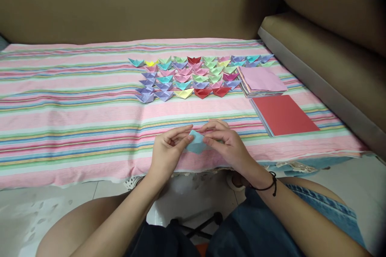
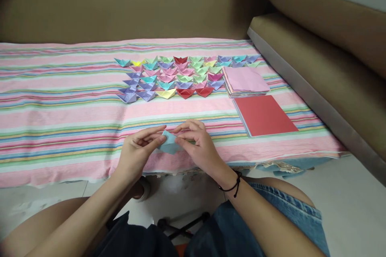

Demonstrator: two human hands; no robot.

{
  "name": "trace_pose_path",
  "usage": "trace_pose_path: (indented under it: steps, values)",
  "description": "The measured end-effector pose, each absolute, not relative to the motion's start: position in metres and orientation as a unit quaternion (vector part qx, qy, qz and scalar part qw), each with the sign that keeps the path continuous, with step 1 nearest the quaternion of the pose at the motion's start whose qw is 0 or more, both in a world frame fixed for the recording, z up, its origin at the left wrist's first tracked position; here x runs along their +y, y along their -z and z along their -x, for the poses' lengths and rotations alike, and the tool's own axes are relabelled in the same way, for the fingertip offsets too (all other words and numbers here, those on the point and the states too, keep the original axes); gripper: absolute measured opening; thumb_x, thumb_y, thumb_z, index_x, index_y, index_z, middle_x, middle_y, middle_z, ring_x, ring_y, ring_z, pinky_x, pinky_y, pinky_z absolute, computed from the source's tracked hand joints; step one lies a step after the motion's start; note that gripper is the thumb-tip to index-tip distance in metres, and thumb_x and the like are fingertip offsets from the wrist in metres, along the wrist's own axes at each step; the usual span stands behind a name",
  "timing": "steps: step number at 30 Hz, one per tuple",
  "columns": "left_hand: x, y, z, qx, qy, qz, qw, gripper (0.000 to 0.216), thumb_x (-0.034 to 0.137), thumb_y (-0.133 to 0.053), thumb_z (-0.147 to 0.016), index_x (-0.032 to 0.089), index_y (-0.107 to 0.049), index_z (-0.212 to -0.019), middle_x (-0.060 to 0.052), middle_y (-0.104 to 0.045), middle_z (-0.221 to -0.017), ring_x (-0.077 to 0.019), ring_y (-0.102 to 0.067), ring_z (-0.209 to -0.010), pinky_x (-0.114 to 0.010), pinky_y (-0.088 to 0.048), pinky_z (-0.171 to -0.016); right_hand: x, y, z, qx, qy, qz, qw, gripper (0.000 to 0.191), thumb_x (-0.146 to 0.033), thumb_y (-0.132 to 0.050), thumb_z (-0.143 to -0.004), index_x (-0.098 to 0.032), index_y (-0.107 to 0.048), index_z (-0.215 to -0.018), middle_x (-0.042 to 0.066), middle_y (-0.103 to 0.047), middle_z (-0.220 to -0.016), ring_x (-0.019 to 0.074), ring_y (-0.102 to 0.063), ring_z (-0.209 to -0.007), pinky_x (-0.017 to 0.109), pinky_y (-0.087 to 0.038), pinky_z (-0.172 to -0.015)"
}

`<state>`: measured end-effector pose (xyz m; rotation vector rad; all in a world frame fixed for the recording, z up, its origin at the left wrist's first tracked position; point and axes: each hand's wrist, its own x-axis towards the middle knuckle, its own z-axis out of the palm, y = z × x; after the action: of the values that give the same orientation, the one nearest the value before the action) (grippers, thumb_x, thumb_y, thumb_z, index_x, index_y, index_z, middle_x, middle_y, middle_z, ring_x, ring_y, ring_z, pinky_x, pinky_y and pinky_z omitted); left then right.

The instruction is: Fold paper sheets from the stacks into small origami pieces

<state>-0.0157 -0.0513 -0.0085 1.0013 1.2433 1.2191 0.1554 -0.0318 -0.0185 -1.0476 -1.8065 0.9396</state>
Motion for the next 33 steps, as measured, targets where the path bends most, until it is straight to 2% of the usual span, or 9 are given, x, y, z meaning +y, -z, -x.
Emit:
trace_pose_path:
  steps: [5, 9, 14, 20, 25, 29, 33]
  values:
    - [-0.0524, 0.0056, 0.0157, 0.520, -0.498, -0.428, 0.546, 0.048, 0.027, -0.077, -0.065, 0.017, -0.063, -0.110, 0.000, -0.071, -0.066, -0.0144, -0.065, -0.061, -0.023, -0.050, -0.059, -0.0334, 0.0185, -0.1540, -0.733, -0.327, 0.435, 0.409, 0.009, -0.024, -0.066, -0.078, -0.025, -0.069, -0.070, 0.003, -0.066, -0.097, 0.0240, -0.052, -0.105, 0.046, -0.037, -0.096]
    - [-0.0548, 0.0053, 0.0128, 0.511, -0.485, -0.445, 0.552, 0.051, 0.027, -0.076, -0.066, 0.016, -0.060, -0.113, 0.000, -0.070, -0.065, -0.0143, -0.064, -0.062, -0.023, -0.048, -0.058, -0.0345, 0.0177, -0.1530, -0.747, -0.319, 0.423, 0.401, 0.014, -0.021, -0.068, -0.074, -0.023, -0.062, -0.062, 0.003, -0.064, -0.098, 0.0242, -0.052, -0.106, 0.045, -0.037, -0.095]
    - [-0.0557, 0.0058, 0.0131, 0.508, -0.474, -0.453, 0.559, 0.052, 0.026, -0.074, -0.068, 0.014, -0.058, -0.116, -0.001, -0.071, -0.068, -0.0128, -0.063, -0.062, -0.022, -0.047, -0.059, -0.0352, 0.0177, -0.1518, -0.754, -0.332, 0.414, 0.388, 0.014, -0.018, -0.065, -0.076, -0.021, -0.060, -0.063, 0.004, -0.062, -0.100, 0.0238, -0.051, -0.105, 0.046, -0.036, -0.096]
    - [-0.0557, 0.0071, 0.0127, 0.496, -0.468, -0.467, 0.563, 0.044, 0.025, -0.073, -0.070, 0.015, -0.060, -0.110, -0.001, -0.070, -0.068, -0.0129, -0.063, -0.064, -0.022, -0.047, -0.061, -0.0357, 0.0194, -0.1511, -0.753, -0.338, 0.405, 0.393, 0.018, -0.020, -0.067, -0.074, -0.021, -0.059, -0.058, 0.003, -0.062, -0.101, 0.0236, -0.051, -0.107, 0.045, -0.035, -0.097]
    - [-0.0543, 0.0067, 0.0092, 0.474, -0.485, -0.435, 0.592, 0.048, 0.026, -0.076, -0.066, 0.015, -0.057, -0.109, 0.000, -0.069, -0.072, -0.0141, -0.065, -0.071, -0.024, -0.050, -0.066, -0.0347, 0.0180, -0.1518, -0.699, -0.386, 0.434, 0.416, 0.012, -0.021, -0.066, -0.074, -0.021, -0.065, -0.063, 0.005, -0.058, -0.096, 0.0228, -0.054, -0.100, 0.041, -0.041, -0.089]
    - [-0.0549, 0.0072, 0.0092, 0.496, -0.476, -0.437, 0.580, 0.050, 0.027, -0.079, -0.062, 0.016, -0.055, -0.106, 0.000, -0.069, -0.067, -0.0141, -0.065, -0.062, -0.022, -0.046, -0.057, -0.0351, 0.0185, -0.1517, -0.672, -0.410, 0.445, 0.428, 0.010, -0.024, -0.064, -0.076, -0.021, -0.068, -0.067, 0.005, -0.056, -0.094, 0.0226, -0.054, -0.097, 0.037, -0.043, -0.082]
    - [-0.0549, 0.0055, 0.0117, 0.497, -0.470, -0.438, 0.584, 0.045, 0.028, -0.079, -0.062, 0.017, -0.055, -0.098, 0.002, -0.068, -0.061, -0.0128, -0.062, -0.055, -0.021, -0.043, -0.053, -0.0353, 0.0191, -0.1519, -0.669, -0.418, 0.437, 0.432, 0.010, -0.026, -0.065, -0.075, -0.022, -0.069, -0.068, 0.005, -0.056, -0.094, 0.0225, -0.054, -0.097, 0.037, -0.043, -0.082]
